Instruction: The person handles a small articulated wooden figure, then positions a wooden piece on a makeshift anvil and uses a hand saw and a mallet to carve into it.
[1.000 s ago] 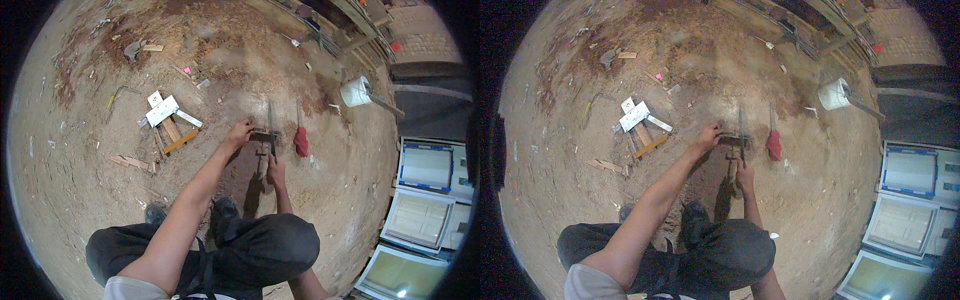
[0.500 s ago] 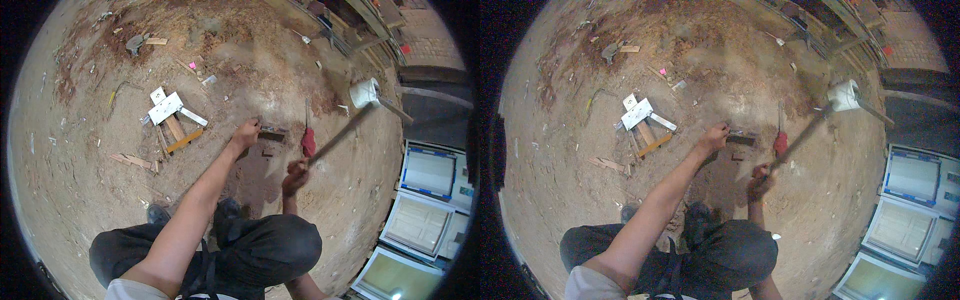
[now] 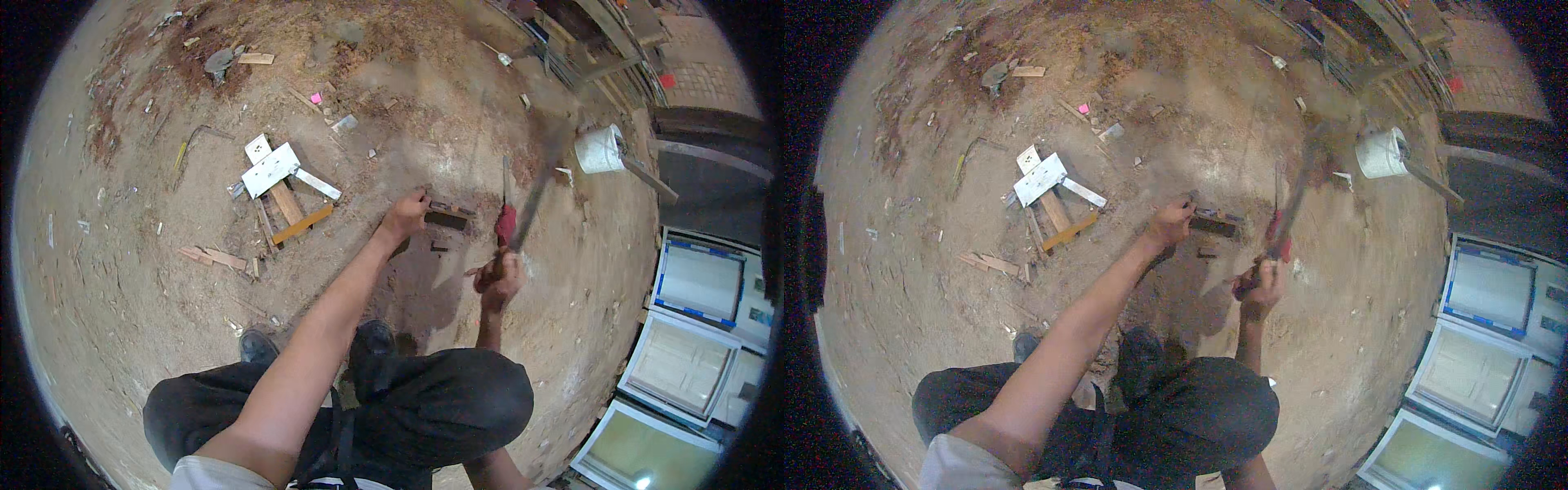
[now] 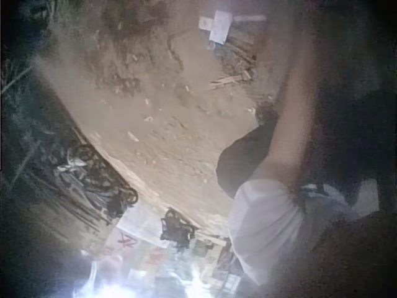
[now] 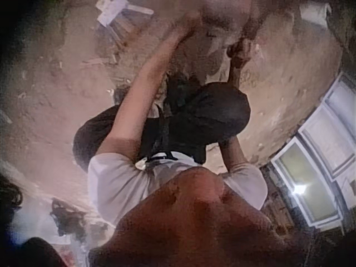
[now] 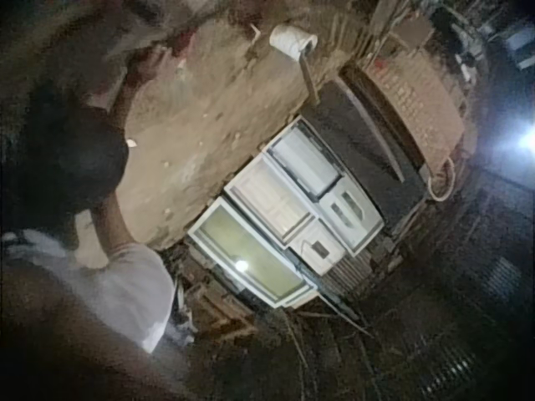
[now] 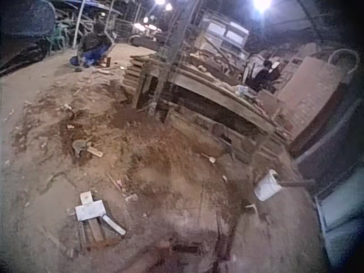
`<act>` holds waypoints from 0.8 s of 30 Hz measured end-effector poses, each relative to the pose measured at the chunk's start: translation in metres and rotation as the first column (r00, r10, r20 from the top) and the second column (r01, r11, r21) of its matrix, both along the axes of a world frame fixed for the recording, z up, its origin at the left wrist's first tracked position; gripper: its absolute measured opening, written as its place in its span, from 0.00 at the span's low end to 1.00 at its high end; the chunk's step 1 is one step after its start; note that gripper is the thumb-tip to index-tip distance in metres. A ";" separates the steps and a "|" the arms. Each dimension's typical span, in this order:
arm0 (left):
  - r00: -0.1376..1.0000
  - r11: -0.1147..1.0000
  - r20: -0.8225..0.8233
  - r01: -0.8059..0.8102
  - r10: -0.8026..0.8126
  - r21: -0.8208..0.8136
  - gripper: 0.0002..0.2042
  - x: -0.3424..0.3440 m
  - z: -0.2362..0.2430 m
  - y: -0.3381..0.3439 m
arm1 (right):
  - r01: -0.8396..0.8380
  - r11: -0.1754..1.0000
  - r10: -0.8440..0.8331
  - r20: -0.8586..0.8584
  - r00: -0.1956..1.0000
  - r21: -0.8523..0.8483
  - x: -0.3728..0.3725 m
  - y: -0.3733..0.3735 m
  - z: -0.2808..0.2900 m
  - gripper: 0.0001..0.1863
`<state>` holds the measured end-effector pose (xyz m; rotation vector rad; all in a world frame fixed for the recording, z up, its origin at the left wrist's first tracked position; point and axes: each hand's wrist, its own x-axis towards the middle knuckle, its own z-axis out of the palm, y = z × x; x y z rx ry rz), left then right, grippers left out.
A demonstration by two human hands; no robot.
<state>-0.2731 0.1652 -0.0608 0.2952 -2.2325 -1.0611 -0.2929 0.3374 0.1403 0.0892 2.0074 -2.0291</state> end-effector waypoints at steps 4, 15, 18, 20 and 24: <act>1.000 0.999 0.016 -0.003 0.004 -0.035 0.08 0.003 -0.002 -0.002 | -0.031 0.999 0.038 -0.444 0.895 0.023 0.001 -0.010 0.010 0.13; 0.997 0.995 -0.028 0.072 -0.074 -0.070 0.04 0.000 0.009 -0.006 | -0.189 0.783 0.289 -0.078 0.954 0.593 0.012 0.010 -0.083 0.18; 0.999 0.999 -0.035 -0.005 0.003 -0.054 0.05 0.003 0.009 -0.004 | -0.080 0.937 0.181 -0.274 0.944 0.341 0.003 0.007 -0.065 0.16; 1.000 1.000 0.020 0.012 -0.011 -0.026 0.04 0.005 0.016 -0.001 | -0.017 0.999 0.026 -0.319 0.947 0.030 0.007 -0.005 -0.023 0.16; 0.995 0.998 -0.097 -0.040 0.036 -0.048 0.04 0.004 0.014 -0.003 | -0.030 0.999 0.047 -0.439 0.897 0.046 0.021 0.010 -0.047 0.16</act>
